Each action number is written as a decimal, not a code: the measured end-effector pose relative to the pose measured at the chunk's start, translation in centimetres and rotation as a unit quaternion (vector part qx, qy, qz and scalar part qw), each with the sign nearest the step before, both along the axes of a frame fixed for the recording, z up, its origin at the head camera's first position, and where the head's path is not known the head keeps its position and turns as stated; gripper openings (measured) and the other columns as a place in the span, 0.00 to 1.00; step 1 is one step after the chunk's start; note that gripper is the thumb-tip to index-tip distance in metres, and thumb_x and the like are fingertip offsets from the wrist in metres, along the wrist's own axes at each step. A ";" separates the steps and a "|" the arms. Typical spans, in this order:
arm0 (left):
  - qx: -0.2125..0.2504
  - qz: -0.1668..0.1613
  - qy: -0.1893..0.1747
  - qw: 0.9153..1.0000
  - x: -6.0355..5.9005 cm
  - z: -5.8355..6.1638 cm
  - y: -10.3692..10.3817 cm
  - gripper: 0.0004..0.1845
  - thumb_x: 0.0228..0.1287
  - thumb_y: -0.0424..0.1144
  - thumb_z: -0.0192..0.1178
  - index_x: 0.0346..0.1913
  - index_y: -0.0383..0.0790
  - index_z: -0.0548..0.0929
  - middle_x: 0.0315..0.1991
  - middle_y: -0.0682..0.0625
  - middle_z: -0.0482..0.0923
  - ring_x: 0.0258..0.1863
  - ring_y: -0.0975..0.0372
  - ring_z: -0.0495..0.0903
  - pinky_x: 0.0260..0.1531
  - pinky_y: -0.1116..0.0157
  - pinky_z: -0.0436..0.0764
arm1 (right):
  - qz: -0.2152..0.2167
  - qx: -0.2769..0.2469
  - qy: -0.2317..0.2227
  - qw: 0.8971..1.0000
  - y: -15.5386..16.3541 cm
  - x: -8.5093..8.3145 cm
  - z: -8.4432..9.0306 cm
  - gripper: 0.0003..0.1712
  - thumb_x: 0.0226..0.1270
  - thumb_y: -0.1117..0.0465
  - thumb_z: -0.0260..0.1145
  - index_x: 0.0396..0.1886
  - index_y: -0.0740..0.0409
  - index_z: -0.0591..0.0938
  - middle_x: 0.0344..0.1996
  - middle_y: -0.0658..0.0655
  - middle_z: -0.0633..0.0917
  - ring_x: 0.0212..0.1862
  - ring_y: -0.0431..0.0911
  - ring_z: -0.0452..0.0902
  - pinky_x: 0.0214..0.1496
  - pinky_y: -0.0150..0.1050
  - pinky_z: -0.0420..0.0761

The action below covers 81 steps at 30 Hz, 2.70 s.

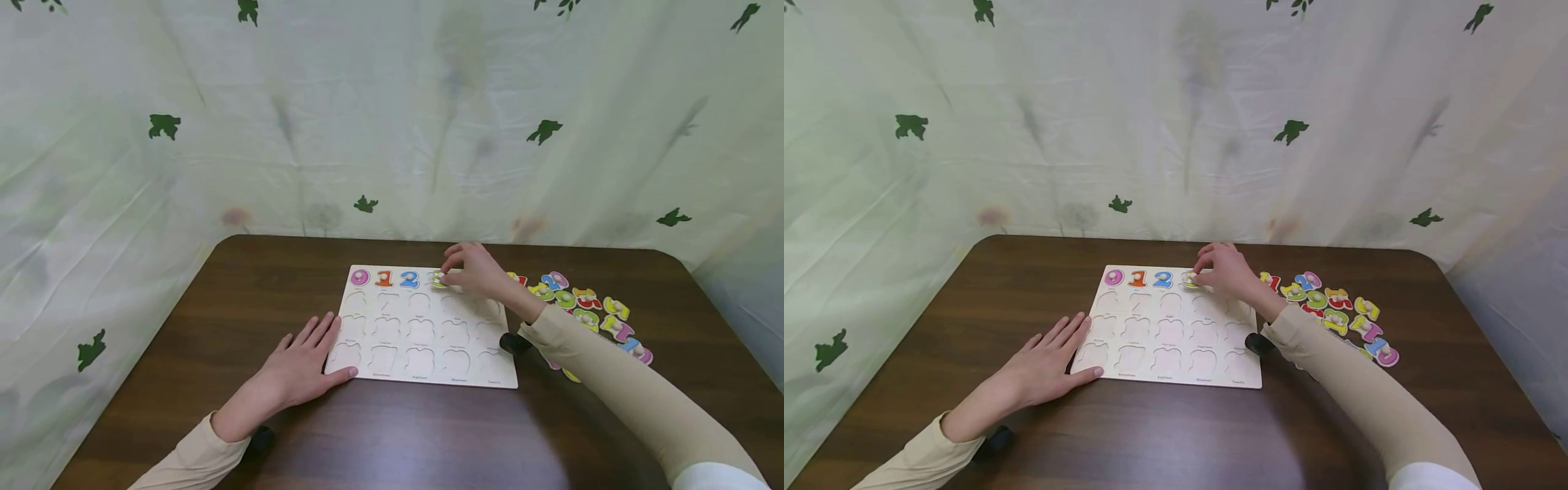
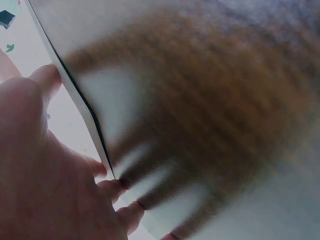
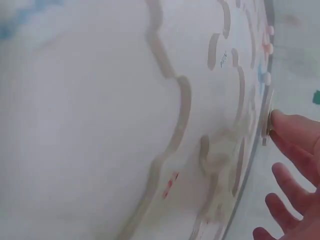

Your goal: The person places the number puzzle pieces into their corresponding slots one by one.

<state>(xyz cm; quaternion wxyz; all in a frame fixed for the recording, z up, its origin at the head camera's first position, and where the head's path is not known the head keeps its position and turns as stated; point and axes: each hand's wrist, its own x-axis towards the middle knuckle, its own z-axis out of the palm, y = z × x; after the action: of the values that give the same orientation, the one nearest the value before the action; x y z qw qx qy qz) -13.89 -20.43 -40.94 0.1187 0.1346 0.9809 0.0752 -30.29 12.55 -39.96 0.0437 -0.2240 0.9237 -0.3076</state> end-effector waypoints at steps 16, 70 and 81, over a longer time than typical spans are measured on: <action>-0.005 0.003 -0.003 1.000 -0.1 -0.1 0.0 0.54 0.61 0.75 0.47 0.79 0.42 0.50 0.79 0.46 0.43 0.77 0.49 0.44 0.66 0.37 0.51 | -0.010 0.065 0.000 0.998 -1.6 -0.9 -0.7 0.06 0.60 0.55 0.75 0.33 0.51 0.90 0.60 0.56 0.77 0.65 0.56 0.61 0.66 0.55 0.60; 0.012 -0.012 0.022 1.000 0.0 -0.2 0.0 0.54 0.61 0.76 0.45 0.78 0.40 0.52 0.78 0.43 0.47 0.76 0.46 0.48 0.64 0.36 0.53 | 0.016 0.096 0.140 0.985 26.8 16.1 -1.1 0.24 0.43 0.64 0.82 0.34 0.29 0.87 0.51 0.49 0.80 0.54 0.33 0.64 0.46 0.29 0.66; 0.005 -0.012 0.027 1.000 -0.1 -0.5 -0.2 0.54 0.61 0.76 0.45 0.78 0.40 0.52 0.78 0.43 0.47 0.76 0.47 0.48 0.64 0.35 0.54 | 0.000 0.094 0.119 0.988 27.0 16.9 -2.3 0.24 0.42 0.61 0.82 0.37 0.30 0.87 0.53 0.53 0.79 0.57 0.44 0.64 0.48 0.40 0.66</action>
<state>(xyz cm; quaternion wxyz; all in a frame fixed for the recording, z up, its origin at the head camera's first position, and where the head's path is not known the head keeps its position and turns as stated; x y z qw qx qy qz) -13.95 -20.59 -41.44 0.0923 0.1494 0.9816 0.0745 -13.38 39.50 -42.30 -0.0459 -0.2538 0.9471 -0.1909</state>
